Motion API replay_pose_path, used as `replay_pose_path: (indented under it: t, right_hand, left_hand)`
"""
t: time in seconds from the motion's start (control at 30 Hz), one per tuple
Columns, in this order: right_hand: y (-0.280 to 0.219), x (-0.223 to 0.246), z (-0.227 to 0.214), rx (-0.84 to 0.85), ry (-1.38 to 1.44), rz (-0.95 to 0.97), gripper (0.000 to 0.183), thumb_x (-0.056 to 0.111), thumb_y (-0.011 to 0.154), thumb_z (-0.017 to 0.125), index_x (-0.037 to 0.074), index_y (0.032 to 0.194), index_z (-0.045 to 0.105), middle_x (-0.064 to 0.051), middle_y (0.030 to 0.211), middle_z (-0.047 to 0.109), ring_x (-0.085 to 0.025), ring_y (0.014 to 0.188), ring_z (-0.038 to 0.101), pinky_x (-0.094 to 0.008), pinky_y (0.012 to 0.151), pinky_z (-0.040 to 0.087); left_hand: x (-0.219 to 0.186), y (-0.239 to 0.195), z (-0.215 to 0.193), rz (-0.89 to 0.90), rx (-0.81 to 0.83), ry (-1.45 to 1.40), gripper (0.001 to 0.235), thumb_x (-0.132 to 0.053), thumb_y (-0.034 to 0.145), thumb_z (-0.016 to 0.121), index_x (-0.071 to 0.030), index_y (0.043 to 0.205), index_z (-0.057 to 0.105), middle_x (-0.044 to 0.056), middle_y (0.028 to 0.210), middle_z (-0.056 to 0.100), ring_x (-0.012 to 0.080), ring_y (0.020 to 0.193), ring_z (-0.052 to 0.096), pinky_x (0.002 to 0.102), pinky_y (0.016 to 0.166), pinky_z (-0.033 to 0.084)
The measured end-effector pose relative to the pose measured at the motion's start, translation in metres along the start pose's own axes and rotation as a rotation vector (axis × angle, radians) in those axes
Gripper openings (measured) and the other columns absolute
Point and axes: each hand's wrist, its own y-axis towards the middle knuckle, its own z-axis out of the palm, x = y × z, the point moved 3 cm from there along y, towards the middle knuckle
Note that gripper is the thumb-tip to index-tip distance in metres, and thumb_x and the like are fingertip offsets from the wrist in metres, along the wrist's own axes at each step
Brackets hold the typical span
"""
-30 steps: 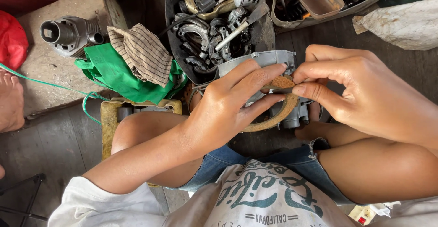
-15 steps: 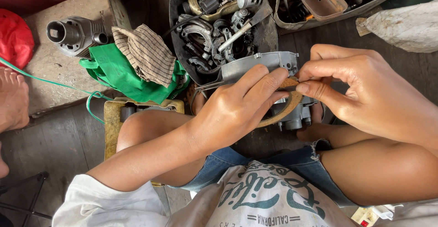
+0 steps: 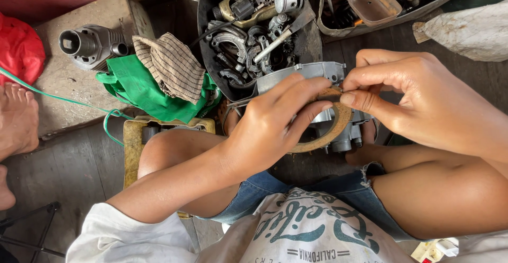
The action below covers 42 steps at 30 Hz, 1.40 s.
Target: Scraping and cleaning a motorcycle engine gasket using a small hand tool.
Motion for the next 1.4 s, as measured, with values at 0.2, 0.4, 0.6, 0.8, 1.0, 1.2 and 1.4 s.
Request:
replay_pose_path:
  t: [0.2,0.4,0.6,0.8,1.0,1.2,1.4]
  right_hand:
    - [-0.008,0.006,-0.004,-0.122,0.209,0.009,0.030,0.015,0.091,0.071,0.004,0.116,0.060,-0.006,0.094,0.063,-0.014,0.082,0.060,-0.027,0.078,0.052]
    - [-0.024,0.013,-0.014,-0.347,0.089,-0.356,0.006,0.001,0.102,0.059,-0.003,0.101,0.055,-0.016,0.099,0.062,-0.025,0.092,0.062,-0.033,0.085,0.047]
    - [-0.039,0.015,-0.016,-0.393,0.106,-0.360,0.031,0.021,0.073,0.080,0.002,0.091,0.062,-0.010,0.090,0.070,-0.017,0.082,0.068,-0.025,0.079,0.051]
    - [-0.046,0.034,-0.013,-0.448,-0.023,-0.432,0.015,0.004,0.081,0.080,-0.002,0.084,0.067,-0.011,0.082,0.070,-0.021,0.073,0.061,-0.030,0.075,0.050]
    - [-0.043,0.027,-0.004,-0.533,-0.142,-0.520,0.005,0.000,0.095,0.071,-0.001,0.100,0.073,-0.011,0.095,0.068,-0.027,0.085,0.059,-0.035,0.087,0.050]
    - [-0.034,0.039,-0.003,-0.551,-0.222,-0.492,0.012,0.006,0.102,0.062,0.002,0.099,0.074,-0.001,0.100,0.076,-0.025,0.099,0.059,-0.035,0.095,0.045]
    - [-0.028,0.032,0.005,-0.644,-0.256,-0.407,0.010,0.016,0.102,0.067,0.011,0.095,0.072,-0.003,0.086,0.060,-0.024,0.087,0.044,-0.039,0.091,0.026]
  left_hand:
    - [-0.016,0.009,-0.013,-0.332,-0.060,-0.188,0.027,-0.014,0.096,0.074,-0.003,0.119,0.064,0.009,0.113,0.072,0.0144,0.104,0.071,0.026,0.097,0.060]
    - [-0.031,0.000,-0.018,-0.510,-0.200,-0.323,0.027,-0.022,0.108,0.049,-0.005,0.124,0.063,0.001,0.077,0.061,0.0069,0.048,0.051,0.018,0.046,0.043]
    - [-0.021,-0.019,0.026,-0.425,-0.531,-0.432,0.025,-0.018,0.111,0.046,-0.002,0.124,0.060,0.008,0.080,0.061,0.0085,0.048,0.051,0.018,0.045,0.041]
    - [-0.008,-0.019,0.067,-0.366,-0.861,-0.695,0.025,-0.027,0.111,0.047,-0.005,0.121,0.054,0.008,0.078,0.054,0.0087,0.041,0.042,0.020,0.034,0.031]
    - [-0.003,-0.014,0.093,-0.268,-0.883,-0.872,0.021,-0.022,0.115,0.041,-0.006,0.127,0.049,0.014,0.092,0.056,0.0194,0.046,0.055,0.025,0.044,0.042]
    - [0.009,-0.013,0.116,-0.277,-1.105,-1.186,0.023,-0.027,0.111,0.050,-0.008,0.125,0.049,0.010,0.104,0.064,0.0149,0.100,0.066,0.033,0.095,0.055]
    - [-0.002,0.005,0.104,-0.200,-1.124,-1.268,0.026,-0.035,0.109,0.047,-0.013,0.122,0.044,0.024,0.151,0.049,0.0273,0.113,0.066,0.045,0.108,0.053]
